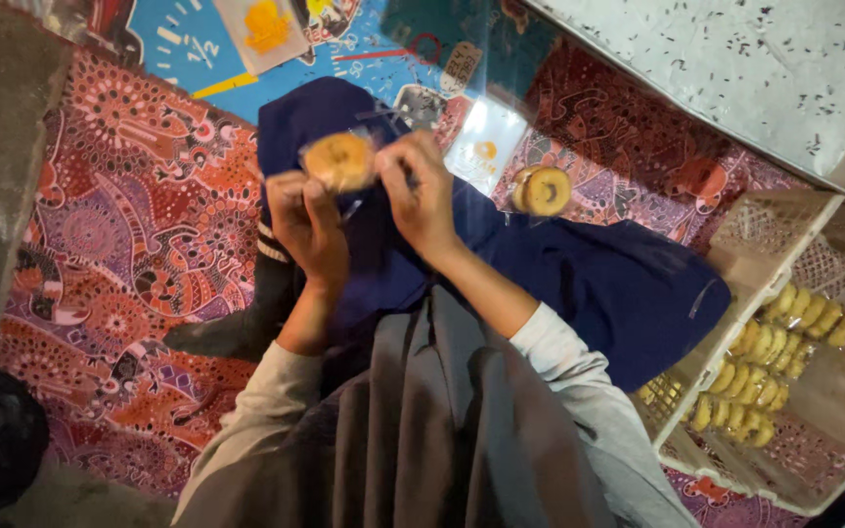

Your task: The person sits on the floor and repeatedly picks donuts from a metal tray, places them into clear plastic bags, and arranges the sealed bags in a white crate. The person handles donuts with and without sprinkles.

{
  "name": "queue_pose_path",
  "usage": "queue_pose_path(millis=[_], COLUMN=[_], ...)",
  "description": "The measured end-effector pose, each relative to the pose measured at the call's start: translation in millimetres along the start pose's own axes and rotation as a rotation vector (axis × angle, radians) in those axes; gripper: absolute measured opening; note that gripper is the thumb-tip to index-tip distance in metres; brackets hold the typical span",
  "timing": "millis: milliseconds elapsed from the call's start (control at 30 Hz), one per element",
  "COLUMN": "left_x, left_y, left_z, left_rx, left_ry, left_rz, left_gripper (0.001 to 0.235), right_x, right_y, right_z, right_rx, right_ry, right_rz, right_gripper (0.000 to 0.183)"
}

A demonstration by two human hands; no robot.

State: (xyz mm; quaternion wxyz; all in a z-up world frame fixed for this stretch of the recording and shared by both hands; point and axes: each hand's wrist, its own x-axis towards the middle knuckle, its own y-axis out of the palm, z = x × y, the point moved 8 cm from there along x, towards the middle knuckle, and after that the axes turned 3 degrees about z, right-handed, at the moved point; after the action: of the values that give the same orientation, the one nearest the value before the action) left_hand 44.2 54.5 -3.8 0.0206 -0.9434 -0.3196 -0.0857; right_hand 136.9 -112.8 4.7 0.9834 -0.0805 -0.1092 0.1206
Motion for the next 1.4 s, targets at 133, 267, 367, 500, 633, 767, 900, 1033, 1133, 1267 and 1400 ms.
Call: queue_pose_path(millis=[133, 267, 367, 500, 633, 767, 900, 1033, 1133, 1267, 1400], left_x=[-5, -23, -36, -78, -128, -135, -123, -105, -106, -113, -144], left_y=[7, 24, 81, 167, 249, 276, 269, 280, 283, 305, 344], left_z=[2, 1, 25, 99, 197, 216, 221, 199, 179, 121, 61], left_rx=[0.444, 0.553, 0.49, 0.101, 0.122, 0.337, 0.607, 0.322, 0.342, 0.38, 0.161], left_ry=[-0.009, 0.155, 0.157, -0.17, -0.572, -0.237, -0.077, -0.045, -0.168, -0.13, 0.006], left_rz=[0.094, 0.213, 0.355, 0.44, 0.621, 0.626, 0.736, 0.863, 0.925, 0.913, 1.058], left_gripper=[0.025, 0.013, 0.005, 0.01, 0.031, 0.038, 0.035, 0.035, 0.041, 0.045, 0.048], right_x=[-29, -67, -70, -78, -86, -105, -118, -111, -114, -114, -137], right_y=[2, -10, -57, -174, -226, -235, -206, -204, -202, -235, -317], right_z=[-46, -109, -153, -188, -209, -222, -259, -269, -268, -219, -173], right_rx=[-0.098, -0.048, -0.042, -0.089, -0.485, -0.61, -0.679, -0.442, 0.077, 0.379, 0.751], right_ry=[0.138, 0.271, 0.431, 0.583, 0.552, 0.411, 0.53, 0.565, 0.674, 0.611, 0.588], right_rz=[0.091, 0.069, 0.033, -0.199, -0.075, -0.21, -0.158, -0.32, -0.283, -0.252, -0.274], right_gripper=[0.02, 0.018, 0.043, 0.043, 0.043, 0.052, 0.051, 0.057, 0.056, 0.061, 0.059])
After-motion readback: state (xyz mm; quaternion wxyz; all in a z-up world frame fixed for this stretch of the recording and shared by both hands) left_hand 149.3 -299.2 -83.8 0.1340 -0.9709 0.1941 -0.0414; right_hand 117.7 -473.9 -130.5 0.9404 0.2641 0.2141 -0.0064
